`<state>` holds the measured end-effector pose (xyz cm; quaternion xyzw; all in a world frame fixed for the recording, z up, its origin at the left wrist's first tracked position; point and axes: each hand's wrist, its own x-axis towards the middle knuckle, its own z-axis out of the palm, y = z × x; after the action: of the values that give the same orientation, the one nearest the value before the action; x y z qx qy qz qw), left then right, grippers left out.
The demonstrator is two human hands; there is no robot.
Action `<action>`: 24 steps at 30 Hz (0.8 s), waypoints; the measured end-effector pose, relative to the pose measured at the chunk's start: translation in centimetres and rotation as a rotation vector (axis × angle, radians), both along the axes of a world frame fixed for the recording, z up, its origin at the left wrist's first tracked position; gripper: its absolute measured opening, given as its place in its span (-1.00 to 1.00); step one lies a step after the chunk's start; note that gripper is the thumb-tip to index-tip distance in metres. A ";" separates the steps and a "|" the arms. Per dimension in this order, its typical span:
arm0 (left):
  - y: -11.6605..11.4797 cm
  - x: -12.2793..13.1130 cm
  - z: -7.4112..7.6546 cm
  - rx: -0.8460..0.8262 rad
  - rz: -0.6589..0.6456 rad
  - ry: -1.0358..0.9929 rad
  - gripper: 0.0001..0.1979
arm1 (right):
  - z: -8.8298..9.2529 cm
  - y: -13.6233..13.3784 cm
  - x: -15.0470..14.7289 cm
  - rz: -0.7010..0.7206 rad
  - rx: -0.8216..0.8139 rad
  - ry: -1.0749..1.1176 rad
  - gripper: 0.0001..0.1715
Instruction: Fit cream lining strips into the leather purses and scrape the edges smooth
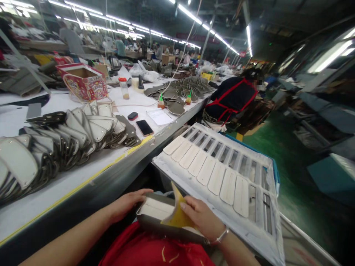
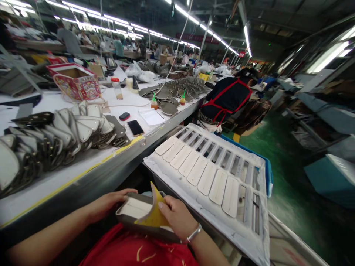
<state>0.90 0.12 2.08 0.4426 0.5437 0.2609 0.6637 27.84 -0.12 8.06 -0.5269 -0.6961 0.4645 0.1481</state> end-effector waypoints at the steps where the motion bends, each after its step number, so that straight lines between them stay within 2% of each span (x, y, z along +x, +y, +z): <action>1: -0.2 -0.7 0.2 -0.012 0.000 0.000 -0.57 | 0.1 -0.8 0.5 -0.048 -0.071 0.094 -0.67; 3: -0.9 -2.0 0.6 -0.013 0.036 0.036 -0.53 | 0.2 -2.5 1.0 -0.157 -0.188 0.251 -0.67; 5: -1.8 -2.5 0.8 -0.029 0.062 0.051 -0.47 | -0.1 -4.0 0.9 -0.255 -0.237 0.338 -0.63; 11: -3.4 0.0 0.5 -0.300 0.068 -0.331 -0.28 | -1.1 -7.0 -2.1 -0.376 -0.142 0.334 -0.55; 15: -3.2 1.4 -0.2 -0.259 0.166 -0.404 -0.34 | -2.0 -7.8 -3.4 -0.380 -0.187 0.384 -0.53; 19: -3.2 1.7 -1.3 -0.231 0.227 -0.448 -0.32 | -2.9 -8.3 -4.3 -0.404 -0.223 0.441 -0.52; 24: -3.6 1.6 -1.7 -0.187 0.224 -0.567 -0.29 | -3.7 -8.9 -7.3 -0.450 -0.509 0.603 -0.43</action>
<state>2.46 -3.51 0.39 0.2268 0.4039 0.3941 0.7938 20.57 -9.07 4.33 -0.5258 -0.3536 0.7098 0.3075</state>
